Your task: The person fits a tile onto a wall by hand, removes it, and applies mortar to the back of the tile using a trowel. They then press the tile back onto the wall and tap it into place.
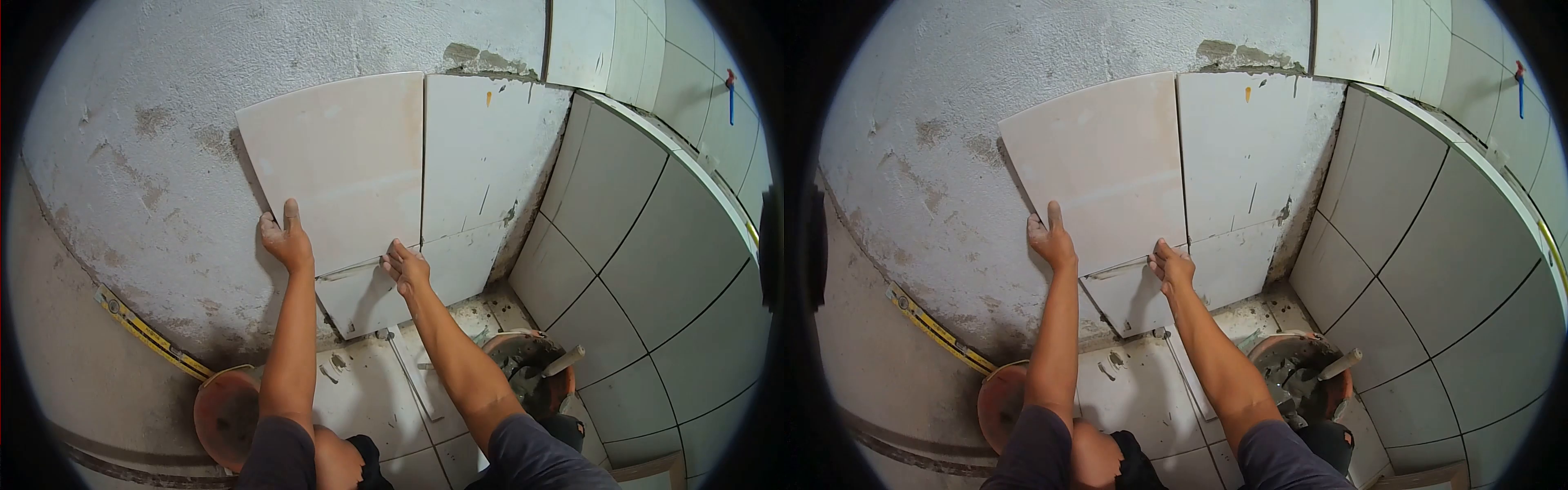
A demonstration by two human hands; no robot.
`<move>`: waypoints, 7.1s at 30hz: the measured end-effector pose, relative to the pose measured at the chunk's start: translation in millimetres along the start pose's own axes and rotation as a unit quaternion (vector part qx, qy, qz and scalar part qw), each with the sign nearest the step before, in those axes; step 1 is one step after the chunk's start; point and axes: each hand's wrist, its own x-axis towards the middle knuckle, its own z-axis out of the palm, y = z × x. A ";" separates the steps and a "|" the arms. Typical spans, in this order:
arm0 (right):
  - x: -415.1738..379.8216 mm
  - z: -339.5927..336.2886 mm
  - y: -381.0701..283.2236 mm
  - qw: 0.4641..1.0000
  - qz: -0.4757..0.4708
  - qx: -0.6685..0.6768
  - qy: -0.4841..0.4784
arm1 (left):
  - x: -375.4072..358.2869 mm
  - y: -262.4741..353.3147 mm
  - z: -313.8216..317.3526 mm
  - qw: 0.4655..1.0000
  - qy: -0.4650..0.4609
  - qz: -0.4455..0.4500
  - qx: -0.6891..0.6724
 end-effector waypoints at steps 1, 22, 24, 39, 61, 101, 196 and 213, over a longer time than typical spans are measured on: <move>2.8 -2.0 0.6 1.000 0.008 -0.010 -0.016 | -0.2 -0.4 -0.4 1.000 -0.001 0.000 0.001; 2.8 3.2 7.8 0.999 0.011 0.026 0.024 | -1.1 -13.9 3.1 0.996 0.042 0.003 -0.074; 3.3 1.8 8.8 0.999 0.012 0.033 0.033 | -1.8 -16.1 2.6 0.997 0.042 -0.002 -0.064; -0.7 4.9 6.8 0.999 0.004 0.039 0.036 | 4.9 -22.6 -5.9 0.996 0.012 -0.006 -0.085; -4.8 -4.2 9.9 0.999 0.029 0.027 -0.003 | 6.4 -13.9 -3.2 0.996 0.015 -0.009 -0.084; -4.5 0.4 2.3 0.999 0.020 0.042 -0.005 | 7.2 -14.7 2.6 0.986 0.038 -0.036 -0.160; -28.9 3.0 7.9 0.993 -0.001 0.109 -0.042 | 3.6 -11.8 6.2 0.987 0.064 -0.058 -0.138; -68.5 0.7 2.8 0.990 0.030 0.134 -0.038 | 18.3 8.9 -17.2 0.982 0.022 -0.067 -0.175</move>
